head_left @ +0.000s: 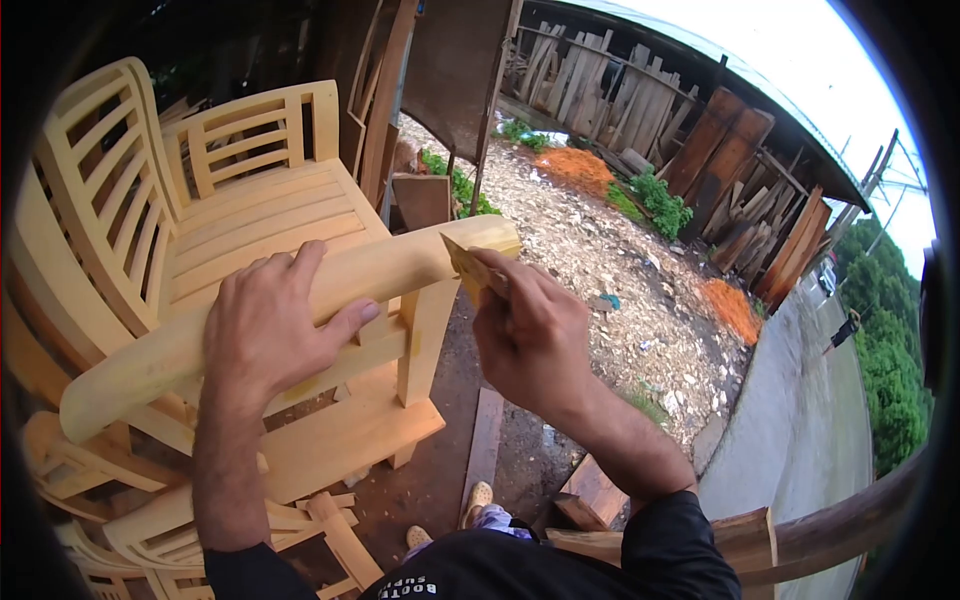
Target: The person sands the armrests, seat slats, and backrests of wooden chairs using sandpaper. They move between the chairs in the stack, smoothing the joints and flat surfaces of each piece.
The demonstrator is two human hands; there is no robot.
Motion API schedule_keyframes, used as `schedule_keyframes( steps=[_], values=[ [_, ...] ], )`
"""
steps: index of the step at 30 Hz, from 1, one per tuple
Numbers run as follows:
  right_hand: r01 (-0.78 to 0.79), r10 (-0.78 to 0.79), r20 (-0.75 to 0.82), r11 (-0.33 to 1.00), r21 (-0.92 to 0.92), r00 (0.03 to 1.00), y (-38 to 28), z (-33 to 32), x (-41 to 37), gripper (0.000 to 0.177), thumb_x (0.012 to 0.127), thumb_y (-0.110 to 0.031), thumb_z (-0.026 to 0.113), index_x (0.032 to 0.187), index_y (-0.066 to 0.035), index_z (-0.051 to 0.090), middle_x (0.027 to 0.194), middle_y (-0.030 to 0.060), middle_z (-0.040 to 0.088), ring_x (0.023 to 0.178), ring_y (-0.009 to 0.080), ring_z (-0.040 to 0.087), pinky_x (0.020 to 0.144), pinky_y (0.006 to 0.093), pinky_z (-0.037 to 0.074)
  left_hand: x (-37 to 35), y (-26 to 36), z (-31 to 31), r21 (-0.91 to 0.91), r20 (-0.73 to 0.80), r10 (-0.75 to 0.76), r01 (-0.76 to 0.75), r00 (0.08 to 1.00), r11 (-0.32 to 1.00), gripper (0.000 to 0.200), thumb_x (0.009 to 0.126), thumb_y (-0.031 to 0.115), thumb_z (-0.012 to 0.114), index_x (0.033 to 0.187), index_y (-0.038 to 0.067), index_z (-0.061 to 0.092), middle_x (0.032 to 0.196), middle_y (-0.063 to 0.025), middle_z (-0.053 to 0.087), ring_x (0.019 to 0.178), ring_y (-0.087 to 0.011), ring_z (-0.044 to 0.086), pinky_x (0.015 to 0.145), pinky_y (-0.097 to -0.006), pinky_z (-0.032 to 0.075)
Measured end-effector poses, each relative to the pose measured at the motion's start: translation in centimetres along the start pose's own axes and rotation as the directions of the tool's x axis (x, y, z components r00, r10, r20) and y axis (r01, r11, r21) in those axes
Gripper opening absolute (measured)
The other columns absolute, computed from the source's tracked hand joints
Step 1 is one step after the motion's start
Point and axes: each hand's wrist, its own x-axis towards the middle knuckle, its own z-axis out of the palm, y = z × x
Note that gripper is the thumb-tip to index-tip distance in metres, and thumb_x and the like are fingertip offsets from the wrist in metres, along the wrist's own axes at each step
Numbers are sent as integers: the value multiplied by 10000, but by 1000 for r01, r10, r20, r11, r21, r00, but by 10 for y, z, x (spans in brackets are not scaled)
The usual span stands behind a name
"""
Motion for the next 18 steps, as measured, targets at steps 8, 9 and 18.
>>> schedule_keyframes(
  steps=[8,9,18],
  values=[
    [-365,499,-156,781,507,852,71,-25,-56,295,938,-5,608,1221,17,688,917,64,746,807,89,667,734,285,552,0,-1,3,12,-41,28,-28,999,1000,695,835,538,756,1285,24,625,1031,-214,723,994,-403,688,900,-493,531],
    [-368,519,-155,757,539,841,76,-23,-60,290,943,-8,610,1222,16,689,922,59,747,818,90,667,750,287,552,1,0,3,15,-40,28,-27,999,1000,698,832,540,758,1285,25,626,1029,-213,723,993,-403,688,900,-492,531],
    [-394,452,-159,870,297,878,84,-6,-50,303,921,-15,627,1215,-4,698,873,75,729,690,86,638,664,295,539,1,6,-4,15,35,-32,31,999,999,720,860,558,715,1320,15,612,1081,-214,715,1034,-375,686,972,-481,508]
  ],
)
